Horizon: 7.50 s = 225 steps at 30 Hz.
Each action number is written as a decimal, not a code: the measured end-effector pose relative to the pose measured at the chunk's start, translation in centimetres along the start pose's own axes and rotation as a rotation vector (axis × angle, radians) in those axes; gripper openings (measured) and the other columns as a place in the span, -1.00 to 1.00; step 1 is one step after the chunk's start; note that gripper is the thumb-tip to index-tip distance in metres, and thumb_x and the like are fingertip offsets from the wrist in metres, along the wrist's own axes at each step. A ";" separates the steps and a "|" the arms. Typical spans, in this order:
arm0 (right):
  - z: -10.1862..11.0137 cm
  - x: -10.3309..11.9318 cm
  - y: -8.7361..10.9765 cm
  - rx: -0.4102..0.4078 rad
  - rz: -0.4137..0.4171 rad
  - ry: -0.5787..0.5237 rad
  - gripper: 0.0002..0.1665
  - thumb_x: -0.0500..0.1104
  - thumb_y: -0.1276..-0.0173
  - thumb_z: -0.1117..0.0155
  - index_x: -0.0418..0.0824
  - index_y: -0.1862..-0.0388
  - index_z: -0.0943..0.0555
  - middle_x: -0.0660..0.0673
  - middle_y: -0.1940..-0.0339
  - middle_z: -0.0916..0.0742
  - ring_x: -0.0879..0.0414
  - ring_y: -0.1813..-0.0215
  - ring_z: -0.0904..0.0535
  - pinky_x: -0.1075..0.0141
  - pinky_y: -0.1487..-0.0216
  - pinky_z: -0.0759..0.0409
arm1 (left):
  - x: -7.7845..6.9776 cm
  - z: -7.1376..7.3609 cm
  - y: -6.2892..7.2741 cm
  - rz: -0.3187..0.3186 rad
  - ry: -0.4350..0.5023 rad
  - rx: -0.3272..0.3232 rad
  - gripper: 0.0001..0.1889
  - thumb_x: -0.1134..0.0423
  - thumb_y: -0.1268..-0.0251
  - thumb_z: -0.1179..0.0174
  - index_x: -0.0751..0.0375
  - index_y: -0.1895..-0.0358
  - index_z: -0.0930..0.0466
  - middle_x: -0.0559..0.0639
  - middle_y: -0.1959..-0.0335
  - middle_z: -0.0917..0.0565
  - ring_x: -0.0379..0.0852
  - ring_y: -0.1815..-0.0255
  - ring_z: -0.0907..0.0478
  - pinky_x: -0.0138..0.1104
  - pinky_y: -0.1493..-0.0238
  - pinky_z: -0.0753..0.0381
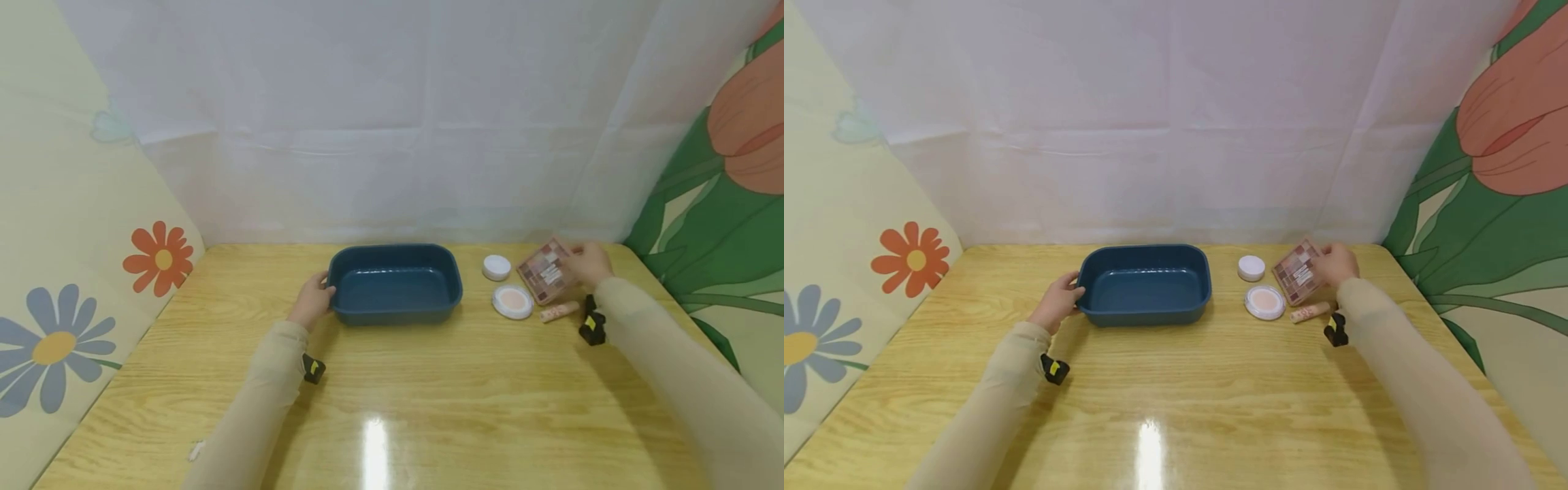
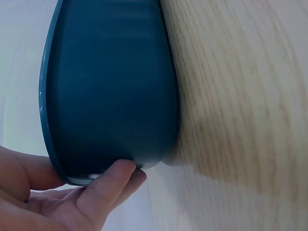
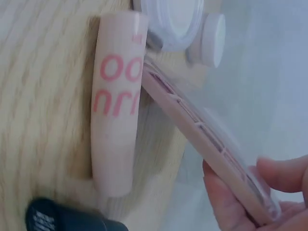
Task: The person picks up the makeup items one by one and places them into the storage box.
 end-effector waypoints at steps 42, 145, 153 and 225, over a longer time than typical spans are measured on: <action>0.8 -1.1 4.3 -0.168 -0.208 -0.905 -0.94 -0.30 -0.45 -0.05 -0.26 0.15 -0.40 0.11 0.55 -0.60 0.30 0.50 -0.58 0.42 0.54 -0.63 | 0.0 0.0 0.3 0.002 -0.009 0.004 -0.47 0.47 -0.53 0.24 0.46 -0.49 0.05 0.50 -0.43 -0.13 0.36 -0.35 -0.26 0.04 -0.23 -0.44; -4.3 3.8 5.8 0.028 -0.081 -1.168 -0.87 -0.31 -0.49 -0.04 -0.33 0.05 -0.38 0.00 0.44 -0.72 0.24 0.40 -0.67 0.43 0.44 -0.64 | 0.5 0.1 0.1 0.004 0.007 0.022 -0.47 0.39 -0.57 0.24 0.40 -0.51 0.06 0.43 -0.46 -0.12 0.31 -0.40 -0.21 0.08 -0.27 -0.37; -4.7 4.1 5.7 0.043 -0.065 -1.178 -0.92 -0.34 -0.48 -0.04 -0.34 0.11 -0.39 -0.02 0.45 -0.70 0.23 0.43 -0.66 0.42 0.43 -0.66 | 0.5 0.1 0.0 0.004 -0.001 0.019 -0.47 0.39 -0.56 0.24 0.39 -0.51 0.04 0.43 -0.45 -0.14 0.31 -0.38 -0.23 0.08 -0.26 -0.39; -6.5 6.2 5.6 0.105 -0.069 -1.076 -0.76 -0.27 -0.51 -0.04 -0.33 -0.07 -0.37 0.02 0.35 -0.70 0.24 0.30 -0.67 0.40 0.28 -0.68 | 0.1 -0.1 0.6 -0.012 0.022 0.009 -0.49 0.42 -0.55 0.24 0.43 -0.49 0.02 0.46 -0.43 -0.15 0.32 -0.36 -0.25 0.08 -0.26 -0.38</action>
Point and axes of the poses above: each hand's wrist, its own y-axis away from the middle knuckle, its own z-axis out of the back of the hand, x = y × z, the point moved 6 cm from there along -y, towards the middle knuckle
